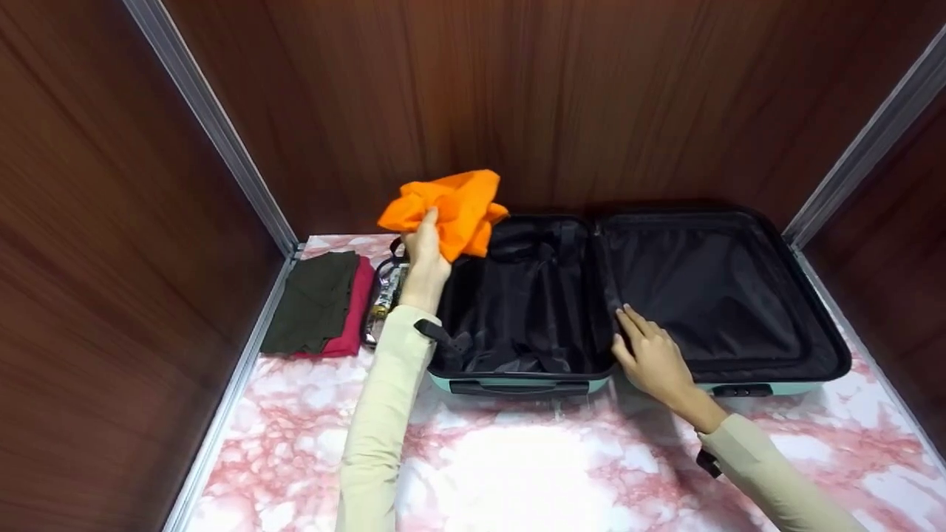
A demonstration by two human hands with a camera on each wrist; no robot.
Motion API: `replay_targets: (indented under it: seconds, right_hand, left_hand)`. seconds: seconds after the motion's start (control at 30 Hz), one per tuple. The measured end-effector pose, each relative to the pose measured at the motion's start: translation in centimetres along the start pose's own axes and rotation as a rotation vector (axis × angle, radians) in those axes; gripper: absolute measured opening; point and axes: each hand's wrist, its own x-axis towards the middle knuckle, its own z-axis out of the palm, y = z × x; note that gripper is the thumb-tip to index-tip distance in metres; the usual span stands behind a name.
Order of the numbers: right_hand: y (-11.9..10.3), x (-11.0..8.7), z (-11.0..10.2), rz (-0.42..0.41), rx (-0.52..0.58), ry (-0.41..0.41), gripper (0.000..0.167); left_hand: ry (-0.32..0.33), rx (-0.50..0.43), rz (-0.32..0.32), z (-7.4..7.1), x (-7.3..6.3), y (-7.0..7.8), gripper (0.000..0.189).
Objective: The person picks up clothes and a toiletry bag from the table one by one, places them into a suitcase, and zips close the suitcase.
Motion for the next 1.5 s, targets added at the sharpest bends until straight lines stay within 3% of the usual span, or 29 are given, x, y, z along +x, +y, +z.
replay_targets:
  seconds: [0.27, 0.67, 1.17, 1.5]
  right_hand:
    - [0.0, 0.1, 0.0, 0.003, 0.0, -0.003, 0.045]
    - [-0.1, -0.3, -0.2, 0.024, 0.013, -0.018, 0.045]
    - [-0.1, -0.4, -0.3, 0.024, 0.007, -0.013, 0.045]
    - [0.1, -0.3, -0.3, 0.022, -0.004, -0.002, 0.044]
  left_hand:
    - [0.002, 0.014, -0.033, 0.7, -0.5, -2.2, 0.03]
    - [0.036, 0.033, -0.075, 0.3, -0.9, -5.9, 0.035]
    - [0.035, 0.043, -0.149, 0.4, -1.6, -8.5, 0.028]
    - [0.009, -0.045, -0.199, 0.5, -1.0, -9.9, 0.021]
